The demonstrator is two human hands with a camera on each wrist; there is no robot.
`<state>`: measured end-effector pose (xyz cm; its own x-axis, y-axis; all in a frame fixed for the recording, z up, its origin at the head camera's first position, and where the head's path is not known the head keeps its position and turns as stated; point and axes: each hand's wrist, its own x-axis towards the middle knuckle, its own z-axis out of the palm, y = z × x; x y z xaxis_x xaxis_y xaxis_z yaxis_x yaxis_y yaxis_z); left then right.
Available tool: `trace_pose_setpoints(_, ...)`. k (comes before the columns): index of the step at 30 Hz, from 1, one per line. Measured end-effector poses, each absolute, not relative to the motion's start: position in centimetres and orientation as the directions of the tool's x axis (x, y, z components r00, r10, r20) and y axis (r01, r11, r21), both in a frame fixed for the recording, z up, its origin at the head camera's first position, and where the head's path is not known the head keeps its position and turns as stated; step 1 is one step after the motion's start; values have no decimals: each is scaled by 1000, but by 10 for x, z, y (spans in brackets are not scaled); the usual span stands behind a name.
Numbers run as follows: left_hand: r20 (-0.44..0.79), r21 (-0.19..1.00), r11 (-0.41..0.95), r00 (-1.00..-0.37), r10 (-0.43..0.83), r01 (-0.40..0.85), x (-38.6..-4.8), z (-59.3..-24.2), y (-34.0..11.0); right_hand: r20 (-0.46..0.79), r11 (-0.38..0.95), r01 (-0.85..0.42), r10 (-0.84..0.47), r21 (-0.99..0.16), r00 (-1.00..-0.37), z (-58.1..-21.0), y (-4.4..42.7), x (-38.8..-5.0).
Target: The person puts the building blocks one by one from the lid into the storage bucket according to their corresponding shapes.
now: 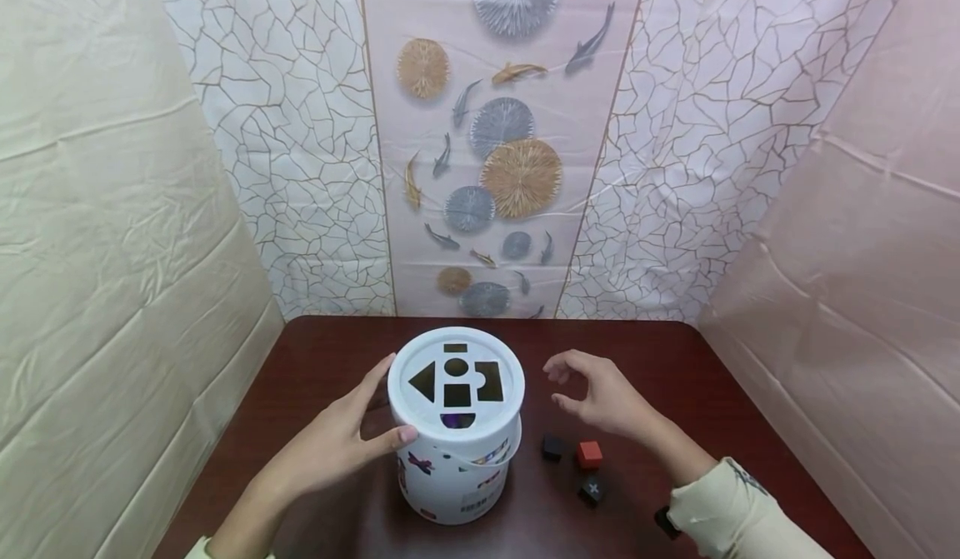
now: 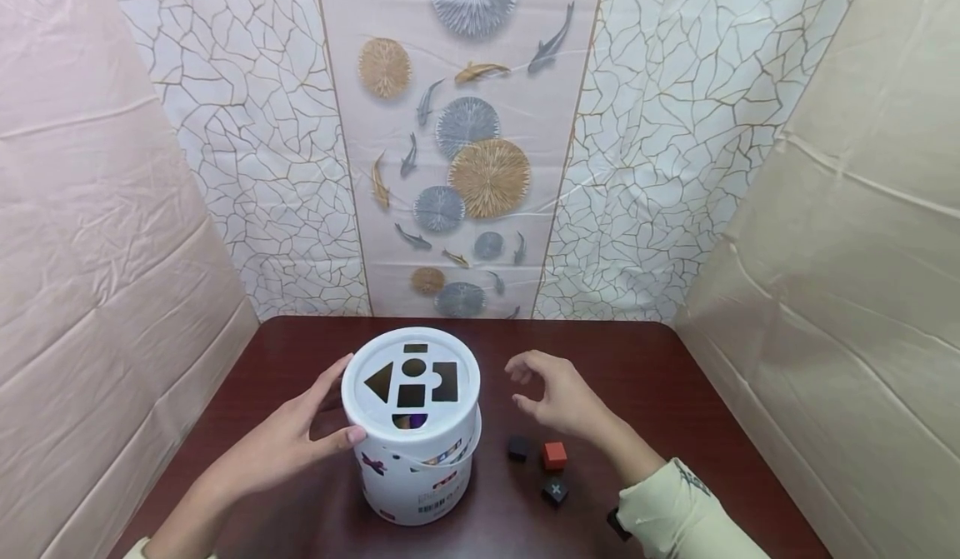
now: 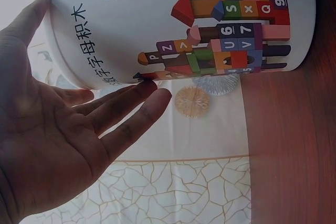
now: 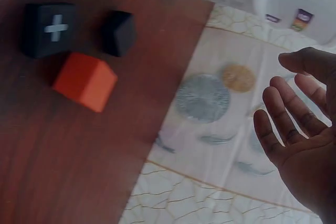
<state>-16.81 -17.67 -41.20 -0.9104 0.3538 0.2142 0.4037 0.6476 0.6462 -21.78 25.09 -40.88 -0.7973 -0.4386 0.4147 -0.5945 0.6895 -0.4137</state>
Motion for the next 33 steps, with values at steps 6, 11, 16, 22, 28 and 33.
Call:
trace_pose_setpoints(6, 206, 654, 642, -911, 357, 399, -168, -412, -176, 359, 725, -566, -446, -393, -820, -435, 269, -219)
trace_pose_setpoints(11, 209, 653, 641, -909, 360, 403, -169, -412, -176, 266, 743, -533, -462, -404, -846, -451, 291, -217)
trace_pose_setpoints(16, 215, 653, 639, -908, 360, 408, -170, -414, -177, 146, 747, -480, -469, -461, -871, -463, 304, -215)
trace_pose_setpoints(22, 215, 654, 639, -909, 358, 406, -170, -416, -178, 88, 732, -494, -518, -470, -851, -473, 307, -214)
trace_pose_setpoints(28, 216, 657, 635, -909, 357, 406, -169, -415, -178, 102, 718, -541, -558, -438, -823, -477, 306, -215)
trace_pose_setpoints(33, 209, 656, 640, -911, 356, 400, -169, -415, -178, 88, 713, -542, -567, -444, -819, -483, 306, -215)
